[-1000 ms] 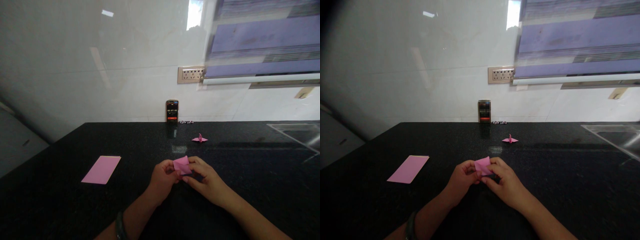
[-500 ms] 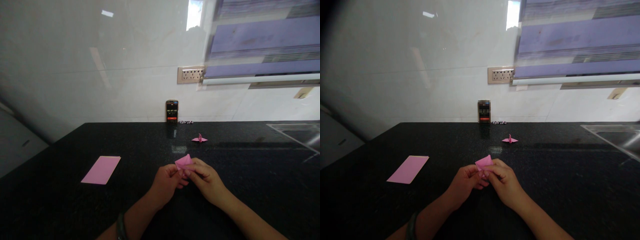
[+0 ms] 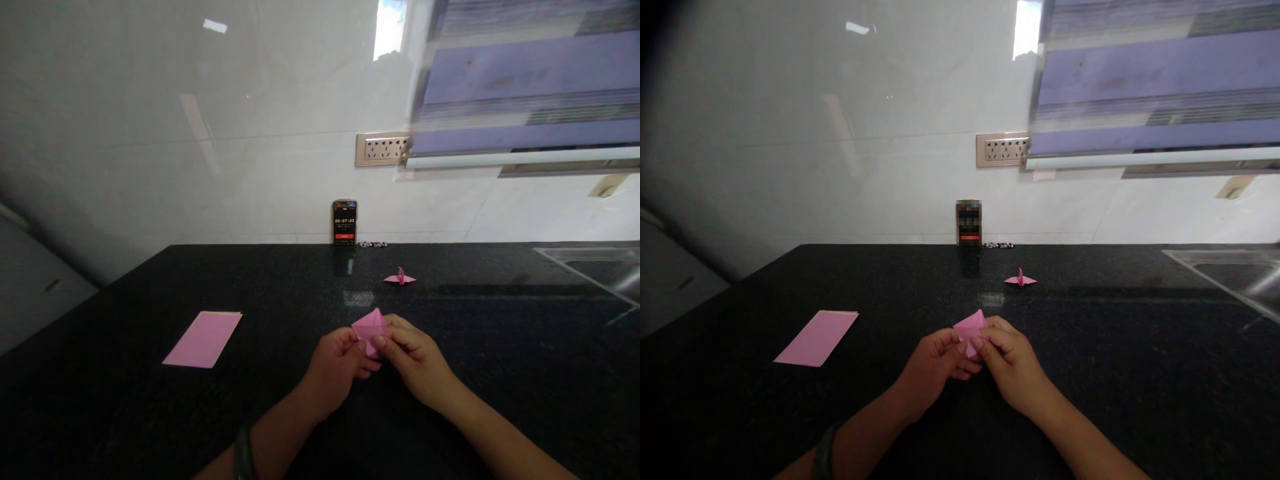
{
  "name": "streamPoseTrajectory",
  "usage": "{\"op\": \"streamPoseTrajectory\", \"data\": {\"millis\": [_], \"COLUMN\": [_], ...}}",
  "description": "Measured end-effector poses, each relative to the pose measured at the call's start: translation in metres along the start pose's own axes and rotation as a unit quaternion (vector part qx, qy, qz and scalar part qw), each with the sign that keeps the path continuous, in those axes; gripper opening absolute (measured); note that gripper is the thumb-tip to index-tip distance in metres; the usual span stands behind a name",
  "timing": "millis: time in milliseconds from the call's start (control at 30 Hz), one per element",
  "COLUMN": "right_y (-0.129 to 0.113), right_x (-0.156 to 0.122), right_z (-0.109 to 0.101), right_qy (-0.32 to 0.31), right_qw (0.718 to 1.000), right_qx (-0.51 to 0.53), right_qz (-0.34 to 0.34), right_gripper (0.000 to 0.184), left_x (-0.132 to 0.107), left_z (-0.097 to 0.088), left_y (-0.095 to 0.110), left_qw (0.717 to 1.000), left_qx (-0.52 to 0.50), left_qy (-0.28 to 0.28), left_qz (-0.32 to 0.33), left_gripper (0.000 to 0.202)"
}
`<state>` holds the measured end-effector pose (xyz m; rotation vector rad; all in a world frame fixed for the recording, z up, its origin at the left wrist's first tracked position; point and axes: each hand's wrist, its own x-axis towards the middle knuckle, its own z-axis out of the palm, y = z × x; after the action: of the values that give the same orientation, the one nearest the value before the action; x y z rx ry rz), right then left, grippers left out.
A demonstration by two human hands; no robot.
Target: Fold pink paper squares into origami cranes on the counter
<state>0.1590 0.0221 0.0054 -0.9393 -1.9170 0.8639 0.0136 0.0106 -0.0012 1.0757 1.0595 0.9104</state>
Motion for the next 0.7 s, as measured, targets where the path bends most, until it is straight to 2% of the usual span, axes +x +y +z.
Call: {"op": "streamPoseTrajectory", "data": {"millis": [200,333,433,533,700], "right_y": [0.002,-0.004,-0.011,-0.014,-0.011], "right_x": [-0.001,-0.001,-0.001,-0.001,0.000], "right_z": [0.000,-0.004,-0.007,-0.008,-0.005], "right_qy": [-0.007,-0.035,-0.052,-0.047,-0.016], "right_qw": [0.999,0.998,0.997,0.998,1.000], "right_qx": [0.022,0.039,0.027,0.016,-0.007], "right_qz": [0.024,-0.021,-0.051,-0.035,-0.006], "right_gripper": [0.020,0.015,0.024,0.033,0.022], "left_x": [-0.001,-0.002,-0.003,-0.003,-0.002], "left_z": [0.000,-0.002,-0.003,-0.003,-0.005], "left_y": [0.000,0.004,0.006,0.004,0.002], "left_qw": [1.000,0.999,0.999,0.999,0.999], "left_qx": [-0.011,-0.035,-0.040,-0.036,-0.006], "left_qy": [0.003,0.001,0.008,0.014,0.006], "left_qz": [-0.003,-0.005,0.001,0.017,0.042], "left_gripper": [0.018,0.020,0.021,0.019,0.019]}}
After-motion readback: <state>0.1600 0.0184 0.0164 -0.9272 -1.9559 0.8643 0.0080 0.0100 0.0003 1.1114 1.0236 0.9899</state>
